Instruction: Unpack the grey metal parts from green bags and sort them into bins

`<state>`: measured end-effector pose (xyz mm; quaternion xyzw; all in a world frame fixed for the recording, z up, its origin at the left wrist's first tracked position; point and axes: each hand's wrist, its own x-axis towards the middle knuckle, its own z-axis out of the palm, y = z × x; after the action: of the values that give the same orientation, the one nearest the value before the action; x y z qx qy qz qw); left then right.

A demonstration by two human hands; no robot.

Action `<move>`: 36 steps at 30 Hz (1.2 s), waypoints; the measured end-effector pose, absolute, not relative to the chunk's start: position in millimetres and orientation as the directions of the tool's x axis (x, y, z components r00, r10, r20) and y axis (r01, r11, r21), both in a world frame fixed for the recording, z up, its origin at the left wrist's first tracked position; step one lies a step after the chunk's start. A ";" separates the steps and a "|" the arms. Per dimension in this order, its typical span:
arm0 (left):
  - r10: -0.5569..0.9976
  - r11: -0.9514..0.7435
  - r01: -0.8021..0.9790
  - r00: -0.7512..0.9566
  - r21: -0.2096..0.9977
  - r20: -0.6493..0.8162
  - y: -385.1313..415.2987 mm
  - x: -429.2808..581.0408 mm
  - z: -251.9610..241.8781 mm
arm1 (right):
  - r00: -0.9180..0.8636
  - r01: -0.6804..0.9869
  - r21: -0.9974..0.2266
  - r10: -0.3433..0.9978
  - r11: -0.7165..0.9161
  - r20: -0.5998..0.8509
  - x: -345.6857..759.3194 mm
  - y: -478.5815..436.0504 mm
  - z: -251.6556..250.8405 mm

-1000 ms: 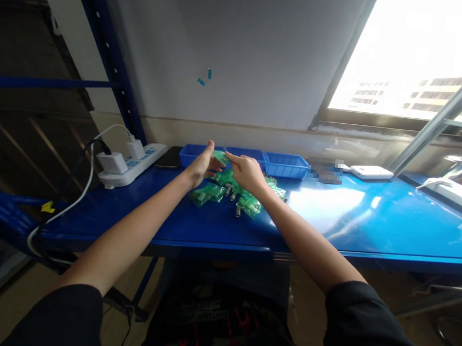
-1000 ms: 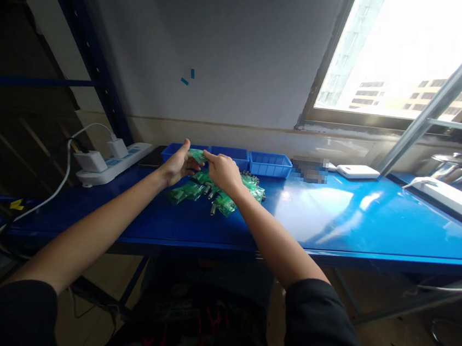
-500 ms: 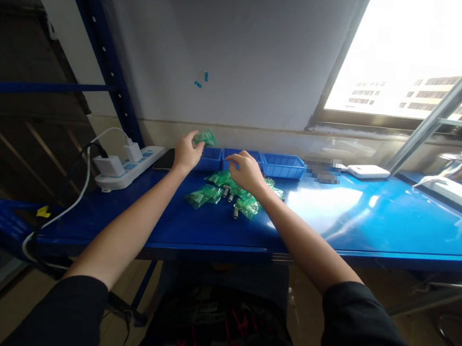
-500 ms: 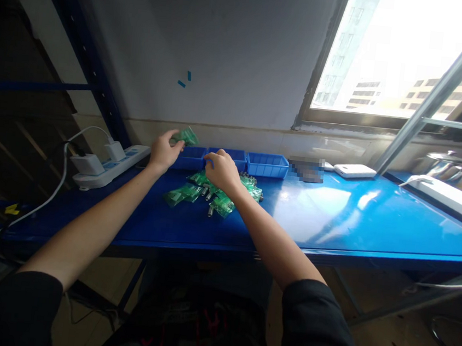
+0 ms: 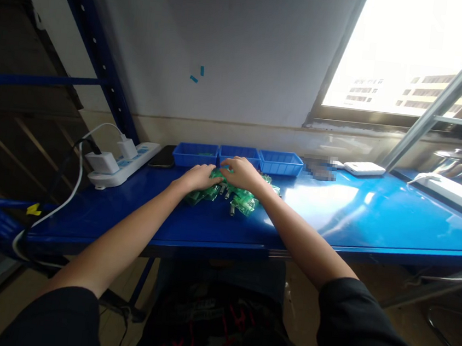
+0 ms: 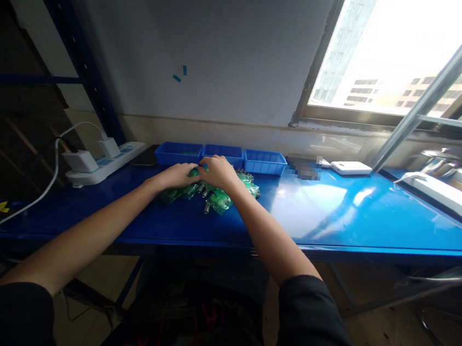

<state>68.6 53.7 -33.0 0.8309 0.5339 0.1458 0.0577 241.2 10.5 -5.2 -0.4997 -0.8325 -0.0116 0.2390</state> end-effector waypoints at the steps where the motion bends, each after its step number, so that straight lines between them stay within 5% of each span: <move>1: 0.905 -0.422 0.870 0.387 0.255 0.176 52.7 68.0 -30.7 | -0.408 0.838 -0.205 0.831 0.505 0.377 241.4 11.6 -6.9; 7: 0.939 -0.338 0.909 0.310 0.242 0.148 43.2 67.5 -15.9 | -0.466 0.852 -0.127 0.847 0.508 0.256 242.3 16.4 -17.1; 11: 0.940 -0.313 0.881 0.234 0.354 0.247 45.7 65.9 -16.1 | -0.409 0.862 -0.193 0.868 0.468 0.281 240.0 14.9 -16.5; 14: 0.906 -0.383 0.780 0.213 0.495 0.366 48.1 65.3 -18.1 | -0.338 0.770 -0.469 0.900 0.433 0.275 238.2 13.4 -10.6; 17: 0.804 -0.555 0.667 0.279 0.497 0.525 46.5 68.3 -18.2 | -0.212 0.456 -0.832 0.947 0.316 0.243 237.6 13.6 -3.8; 21: 0.687 -0.691 0.616 0.396 0.378 0.609 40.9 76.6 -18.6 | -0.058 0.193 -0.949 0.968 0.250 0.243 237.6 16.9 -3.2; 25: 0.672 -0.710 0.612 0.442 0.348 0.594 37.9 81.8 -20.8 | 0.016 0.292 -0.902 0.942 0.317 0.336 237.6 21.5 -11.1; 29: 0.699 -0.669 0.636 0.361 0.385 0.618 38.3 80.9 -18.3 | 0.041 0.574 -0.716 0.859 0.398 0.510 238.8 22.2 -13.3; 32: 0.838 -0.512 0.623 0.208 0.591 0.505 40.2 77.5 -13.6 | -0.080 0.720 -0.497 0.769 0.484 0.634 237.6 17.7 -10.8; 36: 0.986 -0.167 0.472 0.095 0.866 0.138 43.8 70.4 -9.4 | -0.277 0.727 -0.345 0.713 0.594 0.644 231.4 8.6 -9.7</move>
<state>70.4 43.8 -9.4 0.6601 0.5522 0.3841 0.3343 231.4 8.6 -9.7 -0.4506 -0.7989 -0.0086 0.3982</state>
